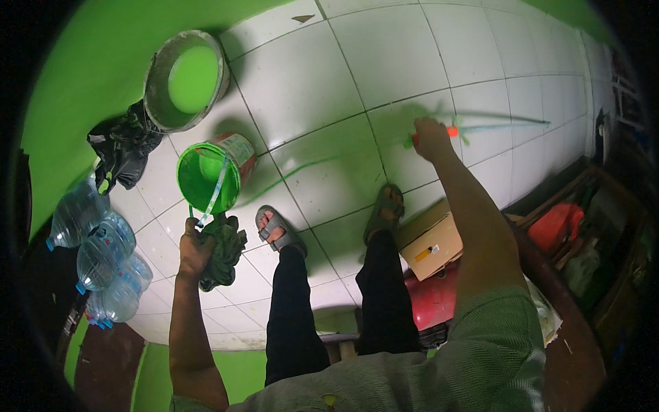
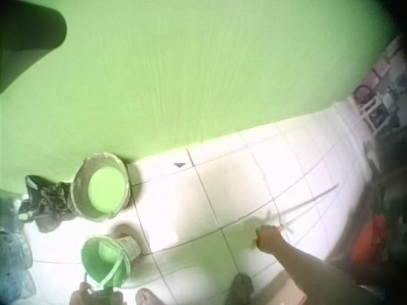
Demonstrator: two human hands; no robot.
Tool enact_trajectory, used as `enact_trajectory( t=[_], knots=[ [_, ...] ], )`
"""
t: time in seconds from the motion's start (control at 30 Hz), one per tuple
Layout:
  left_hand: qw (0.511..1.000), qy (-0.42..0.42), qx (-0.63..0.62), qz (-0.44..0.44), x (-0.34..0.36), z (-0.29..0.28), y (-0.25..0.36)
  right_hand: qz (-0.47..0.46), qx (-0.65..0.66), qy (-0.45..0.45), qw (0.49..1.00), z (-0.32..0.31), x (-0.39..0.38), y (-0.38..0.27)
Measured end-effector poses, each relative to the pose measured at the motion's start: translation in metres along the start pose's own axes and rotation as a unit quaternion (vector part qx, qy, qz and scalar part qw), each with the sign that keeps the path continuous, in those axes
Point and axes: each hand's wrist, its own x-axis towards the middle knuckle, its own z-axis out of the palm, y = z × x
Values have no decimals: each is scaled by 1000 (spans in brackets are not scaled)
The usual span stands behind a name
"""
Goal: The person mixes a green liquid in a bucket using a stick, then transfers some of the liquid to a metal bowl. The person then wipes the floor with a cloth and picks up a mop.
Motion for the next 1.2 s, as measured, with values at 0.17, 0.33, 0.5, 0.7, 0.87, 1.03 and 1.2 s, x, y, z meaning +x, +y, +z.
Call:
enact_trajectory(
  t=[0.17, 0.33, 0.5, 0.7, 0.87, 1.03, 1.2],
  knots=[
    [999, 0, 41, -28, -6, -2, 4, -101, 42, -21, 994, -16, -70, -12],
    [999, 3, 21, -37, -9, -14, 6, -68, 30, -54, 996, -12, -75, -34],
    [997, -36, 70, -25, -10, -35, 10, -25, 17, -133, 991, -19, -61, -42],
    [998, -54, -11, -27, -1, -39, 14, -16, 18, -231, 973, -60, -73, -71],
    [995, -84, -41, -32, 9, -41, -8, -50, 38, -244, 968, -96, -128, -91],
    [994, -105, -4, 15, 6, -47, 10, -44, 43, -267, 962, -132, -169, -119],
    [990, -117, -73, 27, -15, -34, 29, -28, 128, -306, 943, -163, -192, -152]
  ],
)
